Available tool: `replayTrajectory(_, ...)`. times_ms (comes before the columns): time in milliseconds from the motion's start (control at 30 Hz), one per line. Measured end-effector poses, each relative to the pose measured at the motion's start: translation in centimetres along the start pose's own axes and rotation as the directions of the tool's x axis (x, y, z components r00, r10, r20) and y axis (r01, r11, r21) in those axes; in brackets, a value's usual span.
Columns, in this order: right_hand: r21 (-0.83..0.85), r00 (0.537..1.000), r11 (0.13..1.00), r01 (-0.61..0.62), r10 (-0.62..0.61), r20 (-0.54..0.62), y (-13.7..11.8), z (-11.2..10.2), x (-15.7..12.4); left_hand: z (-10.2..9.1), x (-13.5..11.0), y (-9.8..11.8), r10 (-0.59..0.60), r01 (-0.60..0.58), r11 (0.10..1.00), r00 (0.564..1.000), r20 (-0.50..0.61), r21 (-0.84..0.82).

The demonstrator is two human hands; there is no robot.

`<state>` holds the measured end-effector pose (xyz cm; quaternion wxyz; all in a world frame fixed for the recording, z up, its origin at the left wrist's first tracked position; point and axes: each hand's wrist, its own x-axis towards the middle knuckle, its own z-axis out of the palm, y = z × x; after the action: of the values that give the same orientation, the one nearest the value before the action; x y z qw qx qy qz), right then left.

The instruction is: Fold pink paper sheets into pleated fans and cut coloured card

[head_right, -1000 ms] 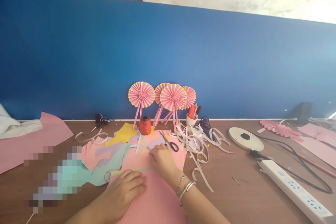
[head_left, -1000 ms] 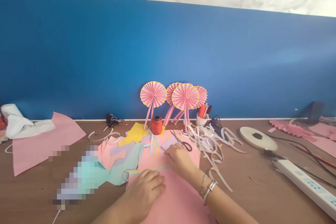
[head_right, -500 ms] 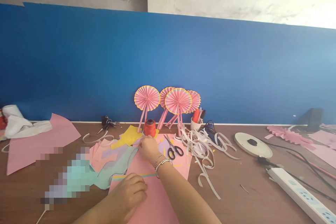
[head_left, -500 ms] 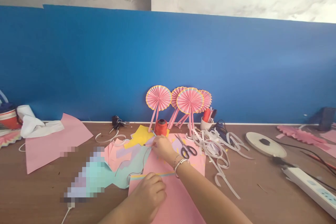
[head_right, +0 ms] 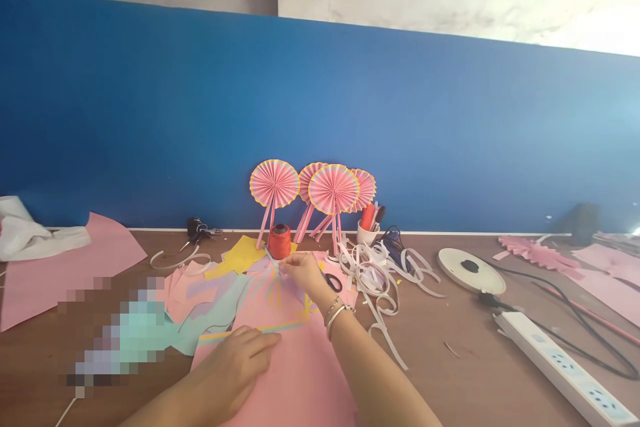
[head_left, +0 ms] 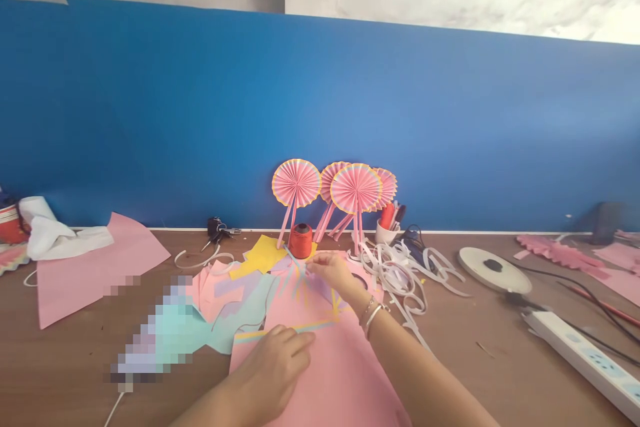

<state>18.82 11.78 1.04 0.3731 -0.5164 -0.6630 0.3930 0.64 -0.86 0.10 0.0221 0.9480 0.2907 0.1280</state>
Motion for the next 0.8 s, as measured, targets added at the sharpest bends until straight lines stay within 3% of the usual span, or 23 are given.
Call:
replayTrajectory(367, -0.244, 1.000, 0.969, 0.026, -0.021, 0.021, 2.1, -2.7, -2.2, -1.8, 1.6, 1.2, -0.015, 0.002, 0.997, 0.986, 0.165, 0.077)
replayTrajectory(567, -0.259, 0.997, 0.962, 0.081, -0.082, 0.005, 2.5, -3.1, -3.5, -0.3, 3.5, 2.2, -0.088, 0.066, 0.990, 0.980, 0.177, 0.127)
replayTrajectory(633, -0.182, 0.997, 0.982, 0.058, -0.065, -0.036, 2.5, -3.2, -4.0, 0.4, 4.0, 2.1, -0.085, 0.078, 0.995, 0.988, 0.127, 0.062)
replayTrajectory(700, -0.032, 0.999, 0.999, 0.013, -0.014, -0.043, 2.5, -3.3, -4.7, 0.8, 4.5, 1.7, -0.148, 0.147, 0.987, 0.989, -0.002, -0.066)
replayTrajectory(733, 0.052, 0.999, 0.999, -0.008, 0.009, -0.032, 2.5, -3.3, -5.1, 0.9, 4.7, 1.4, -0.224, 0.210, 0.967, 0.971, -0.086, -0.148)
replayTrajectory(800, 0.189, 0.999, 0.982, -0.019, 0.024, -0.022, 2.2, -3.0, -5.8, 1.1, 5.2, 0.6, -0.430, 0.348, 0.879, 0.873, -0.229, -0.326)
